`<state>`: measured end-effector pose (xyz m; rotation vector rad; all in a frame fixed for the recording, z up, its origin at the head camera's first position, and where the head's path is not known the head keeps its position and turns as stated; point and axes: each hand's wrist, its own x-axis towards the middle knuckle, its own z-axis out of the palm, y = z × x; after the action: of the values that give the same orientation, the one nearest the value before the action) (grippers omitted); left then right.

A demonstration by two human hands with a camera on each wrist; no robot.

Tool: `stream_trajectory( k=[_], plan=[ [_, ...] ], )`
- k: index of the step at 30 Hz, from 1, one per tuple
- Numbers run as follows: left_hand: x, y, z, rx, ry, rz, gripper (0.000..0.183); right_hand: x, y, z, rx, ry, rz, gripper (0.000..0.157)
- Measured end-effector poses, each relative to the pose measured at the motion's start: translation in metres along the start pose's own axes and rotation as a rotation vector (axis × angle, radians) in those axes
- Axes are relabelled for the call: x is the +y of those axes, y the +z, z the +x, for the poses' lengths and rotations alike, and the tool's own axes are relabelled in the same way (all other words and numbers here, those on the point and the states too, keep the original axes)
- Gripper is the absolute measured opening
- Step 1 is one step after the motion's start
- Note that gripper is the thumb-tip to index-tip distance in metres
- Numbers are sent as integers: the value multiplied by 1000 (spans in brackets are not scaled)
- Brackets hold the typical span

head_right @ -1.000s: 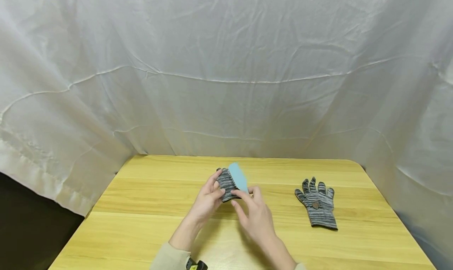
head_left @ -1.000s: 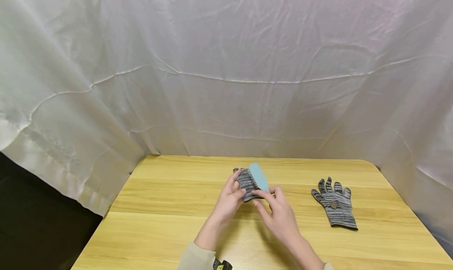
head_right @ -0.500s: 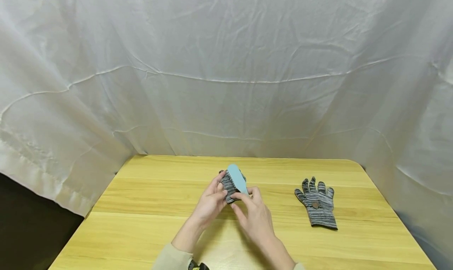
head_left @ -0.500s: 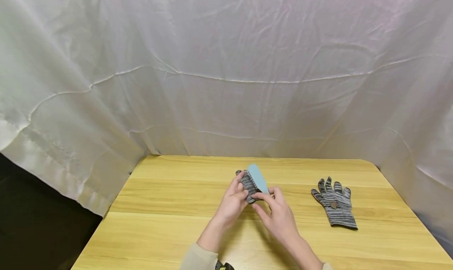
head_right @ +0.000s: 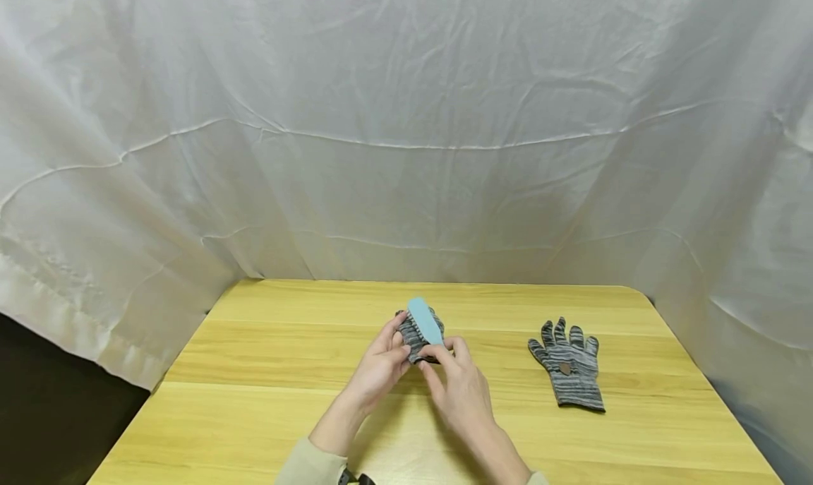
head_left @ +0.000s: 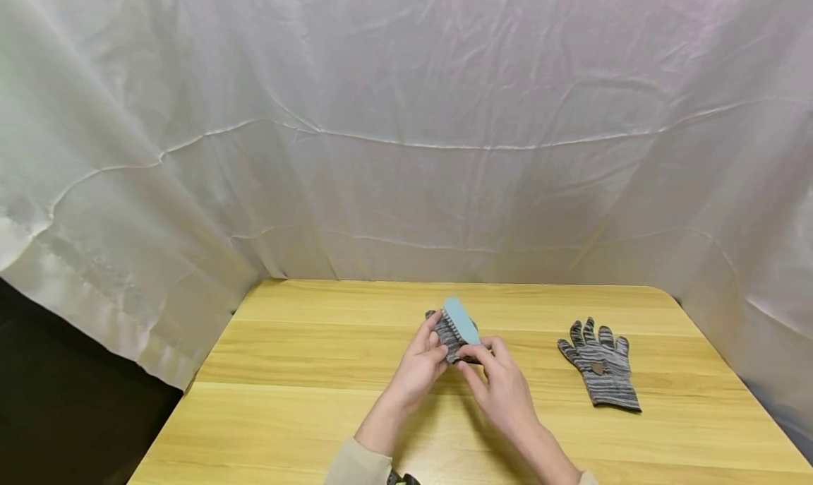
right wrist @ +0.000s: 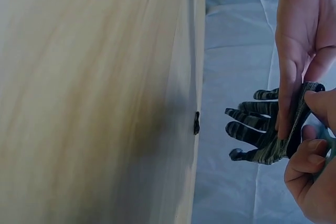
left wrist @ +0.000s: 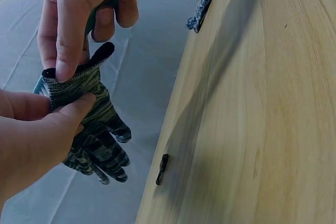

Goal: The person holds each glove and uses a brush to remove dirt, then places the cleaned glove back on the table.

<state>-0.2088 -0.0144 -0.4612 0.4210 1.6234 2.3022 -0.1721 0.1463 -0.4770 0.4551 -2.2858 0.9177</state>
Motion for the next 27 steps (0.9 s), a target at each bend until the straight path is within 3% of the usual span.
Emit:
stream_trajectory(
  k=[15,22,27],
  plan=[
    [0,-3,0,66,-23,115,72,7,-6,4,94,17,25,29],
    [-2,-5,1,81,33,190,76,8,-14,9,83,212,198,22],
    [-3,-1,1,132,57,249,73,9,-17,10,60,348,315,20]
  ],
)
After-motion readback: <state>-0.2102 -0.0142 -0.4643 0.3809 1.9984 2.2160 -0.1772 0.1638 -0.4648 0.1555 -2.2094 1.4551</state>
